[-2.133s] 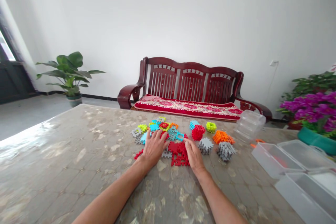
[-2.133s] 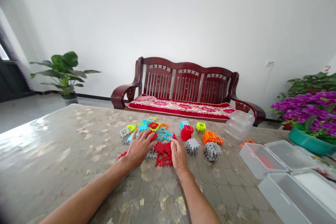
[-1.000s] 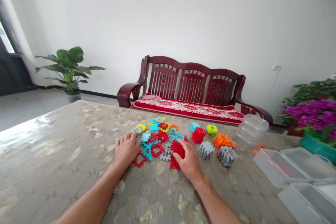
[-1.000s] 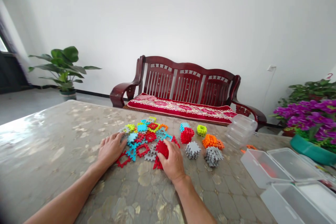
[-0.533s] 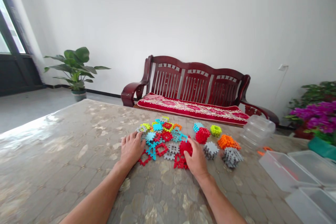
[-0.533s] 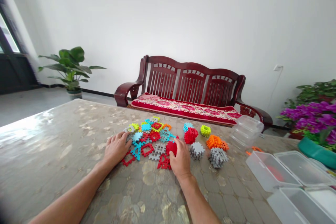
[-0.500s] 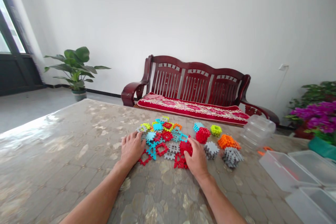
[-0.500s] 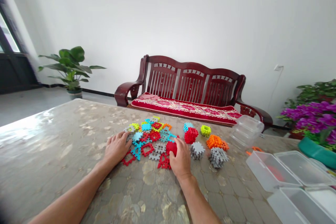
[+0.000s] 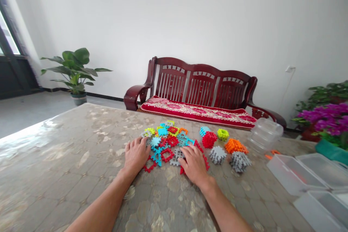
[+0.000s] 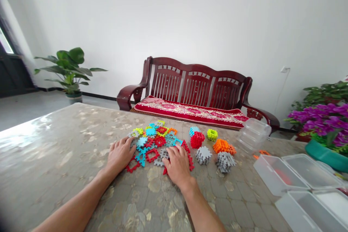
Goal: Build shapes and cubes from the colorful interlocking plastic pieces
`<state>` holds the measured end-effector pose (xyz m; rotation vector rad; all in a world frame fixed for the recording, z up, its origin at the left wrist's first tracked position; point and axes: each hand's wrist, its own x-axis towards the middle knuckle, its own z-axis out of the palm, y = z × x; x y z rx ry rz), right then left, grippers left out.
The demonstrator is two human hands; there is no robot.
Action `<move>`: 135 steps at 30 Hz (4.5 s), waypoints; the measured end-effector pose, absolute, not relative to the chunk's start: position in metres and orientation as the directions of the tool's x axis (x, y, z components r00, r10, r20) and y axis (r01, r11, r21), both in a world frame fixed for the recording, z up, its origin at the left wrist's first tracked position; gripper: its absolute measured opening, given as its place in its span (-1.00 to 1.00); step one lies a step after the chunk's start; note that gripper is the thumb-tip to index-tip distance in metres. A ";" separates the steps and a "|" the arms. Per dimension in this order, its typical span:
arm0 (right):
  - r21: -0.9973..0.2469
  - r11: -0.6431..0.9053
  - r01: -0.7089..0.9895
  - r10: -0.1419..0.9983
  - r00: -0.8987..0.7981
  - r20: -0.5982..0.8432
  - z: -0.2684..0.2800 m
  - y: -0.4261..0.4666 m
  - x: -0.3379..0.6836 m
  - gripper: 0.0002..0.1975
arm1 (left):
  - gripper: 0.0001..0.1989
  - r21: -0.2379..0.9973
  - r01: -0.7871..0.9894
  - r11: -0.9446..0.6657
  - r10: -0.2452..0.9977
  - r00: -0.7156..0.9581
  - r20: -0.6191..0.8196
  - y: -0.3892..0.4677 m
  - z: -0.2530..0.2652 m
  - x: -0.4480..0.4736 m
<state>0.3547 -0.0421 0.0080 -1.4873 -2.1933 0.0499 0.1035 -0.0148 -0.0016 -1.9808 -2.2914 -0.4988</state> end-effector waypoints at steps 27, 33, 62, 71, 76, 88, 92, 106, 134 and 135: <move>-0.486 0.340 0.805 0.766 0.062 0.640 0.028 -0.033 0.470 -0.49 | -0.52 0.208 0.973 0.097 0.955 -0.150 0.257 -0.016 0.001 0.103; -0.476 0.239 0.847 0.795 0.111 0.596 0.037 -0.038 0.516 -0.49 | -0.51 0.210 0.973 0.097 0.953 -0.151 0.261 -0.017 0.002 0.103; -0.724 0.128 0.677 0.798 0.363 0.481 0.033 -0.056 0.586 -0.46 | -0.51 0.186 0.978 0.097 0.954 -0.144 0.263 -0.014 -0.001 0.101; -0.617 0.371 0.694 0.792 0.111 0.601 0.062 -0.061 0.470 -0.72 | -0.51 0.196 0.976 0.095 0.955 -0.145 0.259 -0.017 0.003 0.104; -0.500 0.439 0.747 0.863 -0.195 0.466 0.049 -0.064 0.388 -0.70 | -0.52 0.210 0.972 0.103 0.954 -0.156 0.255 -0.019 0.005 0.105; -0.290 0.413 0.863 0.896 -0.330 0.296 0.017 -0.054 0.337 -0.48 | -0.53 0.217 0.972 0.092 0.956 -0.147 0.255 -0.017 0.002 0.104; -0.312 0.429 0.848 0.889 -0.334 0.313 0.020 -0.056 0.340 -0.46 | -0.53 0.223 0.970 0.094 0.954 -0.152 0.258 -0.017 0.001 0.104; -0.430 0.458 0.778 0.837 -0.214 0.504 0.042 -0.051 0.390 -0.35 | -0.52 0.207 0.974 0.091 0.956 -0.143 0.255 -0.016 0.002 0.104; -0.234 0.062 0.970 0.918 0.036 0.394 0.053 -0.048 0.493 -0.42 | -0.52 0.191 0.977 0.098 0.961 -0.143 0.237 -0.018 0.007 0.106; -0.216 0.058 0.975 0.919 0.032 0.394 0.053 -0.048 0.491 -0.42 | -0.52 0.192 0.976 0.101 0.961 -0.146 0.236 -0.018 0.007 0.106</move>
